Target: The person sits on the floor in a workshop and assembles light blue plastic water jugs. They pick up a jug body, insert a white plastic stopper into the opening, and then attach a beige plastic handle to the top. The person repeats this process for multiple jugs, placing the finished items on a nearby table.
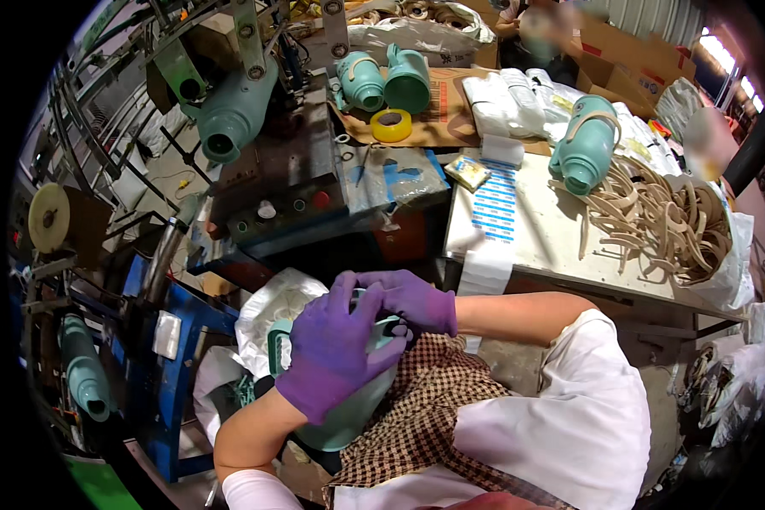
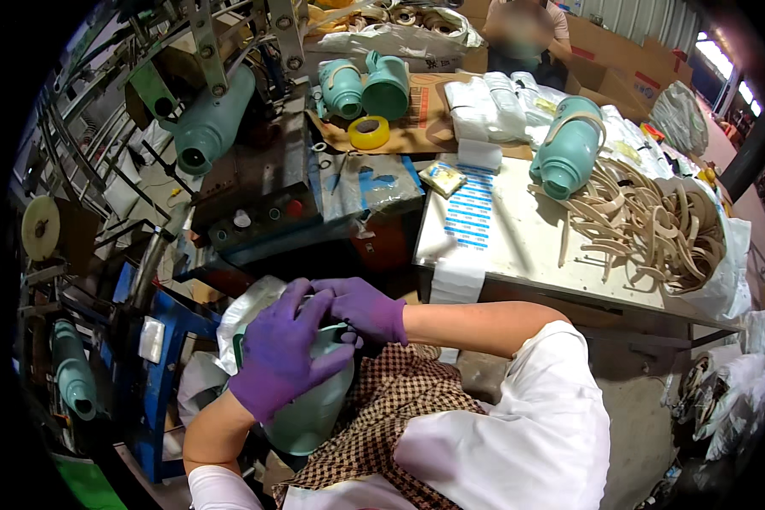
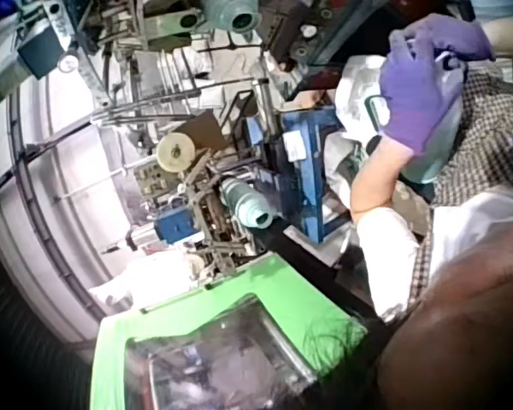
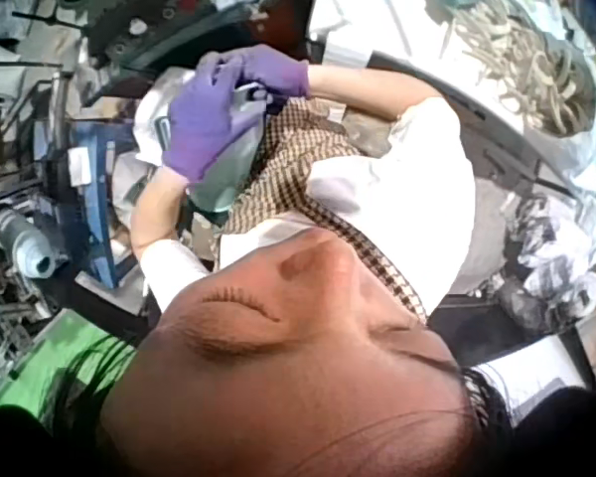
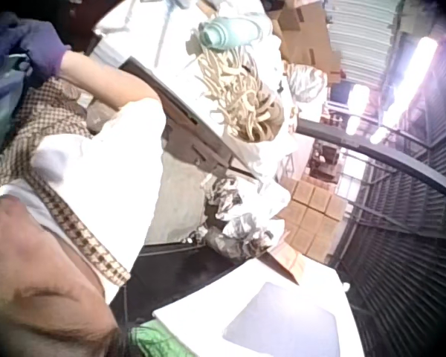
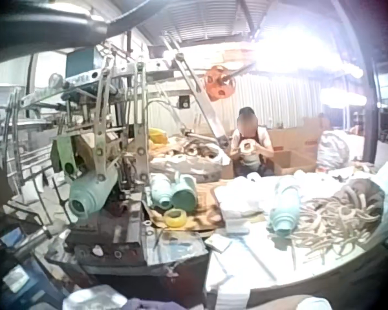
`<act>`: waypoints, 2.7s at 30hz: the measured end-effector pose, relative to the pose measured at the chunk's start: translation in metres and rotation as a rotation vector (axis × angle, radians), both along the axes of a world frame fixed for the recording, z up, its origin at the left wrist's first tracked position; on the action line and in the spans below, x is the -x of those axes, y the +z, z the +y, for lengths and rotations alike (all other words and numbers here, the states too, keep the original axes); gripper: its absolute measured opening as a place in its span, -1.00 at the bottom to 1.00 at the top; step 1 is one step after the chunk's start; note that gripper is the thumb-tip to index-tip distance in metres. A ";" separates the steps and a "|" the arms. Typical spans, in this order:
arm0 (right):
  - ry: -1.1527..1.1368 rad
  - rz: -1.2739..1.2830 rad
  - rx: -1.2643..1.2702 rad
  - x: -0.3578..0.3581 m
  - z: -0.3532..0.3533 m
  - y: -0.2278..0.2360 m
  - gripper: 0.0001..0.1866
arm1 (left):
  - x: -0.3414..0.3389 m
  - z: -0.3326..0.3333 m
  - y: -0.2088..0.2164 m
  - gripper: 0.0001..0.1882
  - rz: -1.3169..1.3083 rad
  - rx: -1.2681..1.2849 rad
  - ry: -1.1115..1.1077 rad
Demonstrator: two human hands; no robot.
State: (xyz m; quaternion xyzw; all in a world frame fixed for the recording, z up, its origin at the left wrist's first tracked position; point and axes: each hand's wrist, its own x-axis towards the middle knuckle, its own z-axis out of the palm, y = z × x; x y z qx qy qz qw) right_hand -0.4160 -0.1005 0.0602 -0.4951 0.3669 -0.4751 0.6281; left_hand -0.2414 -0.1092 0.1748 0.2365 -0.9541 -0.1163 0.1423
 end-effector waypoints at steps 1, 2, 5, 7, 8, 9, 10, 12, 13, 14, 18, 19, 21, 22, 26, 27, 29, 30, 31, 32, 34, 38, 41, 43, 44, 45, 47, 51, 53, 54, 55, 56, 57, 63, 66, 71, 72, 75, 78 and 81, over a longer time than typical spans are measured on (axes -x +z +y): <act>0.008 -0.029 -0.060 0.009 0.009 0.002 -0.53 | 0.001 -0.002 -0.012 -0.50 0.046 -0.041 0.014; 0.021 -0.064 -0.120 0.016 0.016 0.005 -0.50 | -0.002 -0.003 -0.019 -0.55 0.080 -0.082 0.032; -0.130 0.314 0.121 0.065 0.054 0.021 -0.49 | -0.038 -0.013 -0.016 -0.63 0.221 -0.048 0.085; -0.589 0.725 0.276 0.133 0.101 0.006 -0.60 | -0.057 -0.023 0.013 -0.64 0.322 -0.206 0.088; -0.868 0.887 0.184 0.172 0.129 -0.008 -0.62 | -0.069 -0.029 0.025 -0.61 0.407 -0.318 0.179; -1.086 0.902 0.248 0.218 0.160 -0.026 -0.64 | -0.085 -0.037 0.028 -0.59 0.493 -0.429 0.275; -1.308 1.147 0.301 0.269 0.196 -0.042 -0.67 | -0.110 -0.053 0.022 -0.50 0.601 -0.517 0.270; -1.658 1.236 0.341 0.368 0.274 -0.071 -0.69 | -0.146 -0.073 0.006 -0.32 0.804 -0.736 0.175; -1.785 1.375 0.267 0.380 0.300 -0.059 -0.68 | -0.153 -0.077 -0.008 -0.23 0.886 -0.870 0.086; -1.747 1.684 0.307 0.391 0.315 -0.044 -0.65 | -0.162 -0.080 -0.030 -0.12 0.934 -0.948 0.075; -1.691 1.800 -0.322 0.450 0.335 -0.015 -0.63 | -0.169 -0.103 -0.109 -0.44 0.825 -1.044 0.345; -1.568 1.824 -0.508 0.456 0.325 -0.011 -0.63 | -0.171 -0.108 -0.128 -0.59 0.813 -1.041 0.428; -1.471 1.756 -0.698 0.469 0.309 -0.013 -0.63 | -0.165 -0.102 -0.127 -0.62 0.872 -1.131 0.535; -1.497 1.679 -0.717 0.482 0.313 -0.019 -0.64 | -0.161 -0.102 -0.126 -0.65 0.828 -0.989 0.507; -1.654 1.930 0.306 0.490 0.277 -0.012 -0.81 | -0.174 -0.115 -0.141 -0.62 0.798 -0.875 0.597; -1.507 2.048 0.517 0.441 0.223 0.008 -0.86 | -0.181 -0.103 -0.127 -0.61 0.787 -0.851 0.640; -1.059 2.201 0.615 0.369 0.183 0.022 -0.91 | -0.176 -0.102 -0.118 -0.57 0.739 -0.874 0.632; -0.953 2.191 0.564 0.336 0.161 -0.001 -0.91 | -0.168 -0.102 -0.116 -0.57 0.687 -0.858 0.643; -0.827 2.181 0.564 0.295 0.141 -0.018 -0.94 | -0.160 -0.102 -0.116 -0.56 0.641 -0.848 0.651; -0.703 2.230 0.487 0.261 0.121 -0.040 -0.97 | -0.158 -0.100 -0.114 -0.58 0.639 -0.833 0.649; -0.602 2.038 0.216 0.232 0.093 -0.083 -0.89 | -0.161 -0.094 -0.114 -0.61 0.767 -0.932 0.665; -0.932 1.595 0.319 0.269 0.061 -0.089 -0.58 | -0.182 -0.090 -0.122 -0.66 0.893 -0.847 0.647; -0.973 1.954 0.468 0.321 0.037 -0.096 -0.35 | -0.211 -0.097 -0.147 -0.53 0.939 -0.959 0.433; -0.672 1.876 -0.133 0.367 0.034 -0.128 -0.40 | -0.198 -0.090 -0.156 -0.46 1.088 -1.102 0.326; -0.633 1.695 -0.152 0.393 0.038 -0.139 -0.44 | -0.191 -0.089 -0.155 -0.44 1.099 -1.123 0.315; -0.603 1.530 -0.182 0.426 0.050 -0.146 -0.48 | -0.185 -0.092 -0.155 -0.42 1.113 -1.157 0.283; -0.876 1.761 0.312 0.527 0.110 -0.129 -0.53 | -0.176 -0.110 -0.178 -0.39 1.130 -1.242 0.210; -0.986 0.503 0.236 0.316 0.039 -0.065 -0.54 | -0.196 -0.071 -0.137 -0.39 1.062 -1.145 0.366; -0.892 0.828 0.591 0.230 0.036 -0.026 -0.64 | -0.177 -0.077 -0.134 -0.42 1.097 -1.131 0.275; -0.825 0.843 0.675 0.180 0.026 -0.020 -0.64 | -0.165 -0.080 -0.134 -0.45 1.110 -1.116 0.223; -0.758 0.859 0.756 0.131 0.017 -0.013 -0.63 | -0.154 -0.083 -0.132 -0.46 1.113 -1.137 0.129; -0.643 0.682 0.728 0.076 0.004 -0.005 -0.70 | -0.145 -0.085 -0.127 -0.47 1.118 -1.149 0.044; -0.483 0.365 0.581 0.020 -0.007 0.001 -0.75 | -0.140 -0.084 -0.121 -0.48 1.125 -1.158 -0.031; 0.183 -0.460 -0.055 -0.096 -0.052 0.040 -0.72 | -0.171 -0.073 -0.107 -0.56 1.038 -0.982 0.022; -0.091 0.239 0.525 -0.128 -0.044 0.045 -0.85 | -0.177 -0.050 -0.092 -0.45 1.082 -1.054 0.166; 0.202 0.243 1.938 -0.136 -0.037 0.041 -0.77 | -0.186 -0.057 -0.117 -0.35 1.111 -1.111 0.028; 0.138 0.243 1.934 -0.137 -0.038 0.038 -0.75 | -0.180 -0.058 -0.118 -0.31 1.115 -1.088 -0.038; -0.002 0.051 0.963 -0.143 -0.053 0.024 -0.63 | -0.173 -0.053 -0.107 -0.23 1.312 -1.073 0.207; -0.007 -0.376 0.398 -0.134 -0.096 -0.019 -0.46 | -0.171 -0.046 -0.094 -0.23 1.464 -0.895 -0.014; 0.137 -0.553 0.209 -0.135 -0.095 -0.039 -0.32 | -0.163 -0.031 -0.070 -0.52 1.007 -0.628 0.112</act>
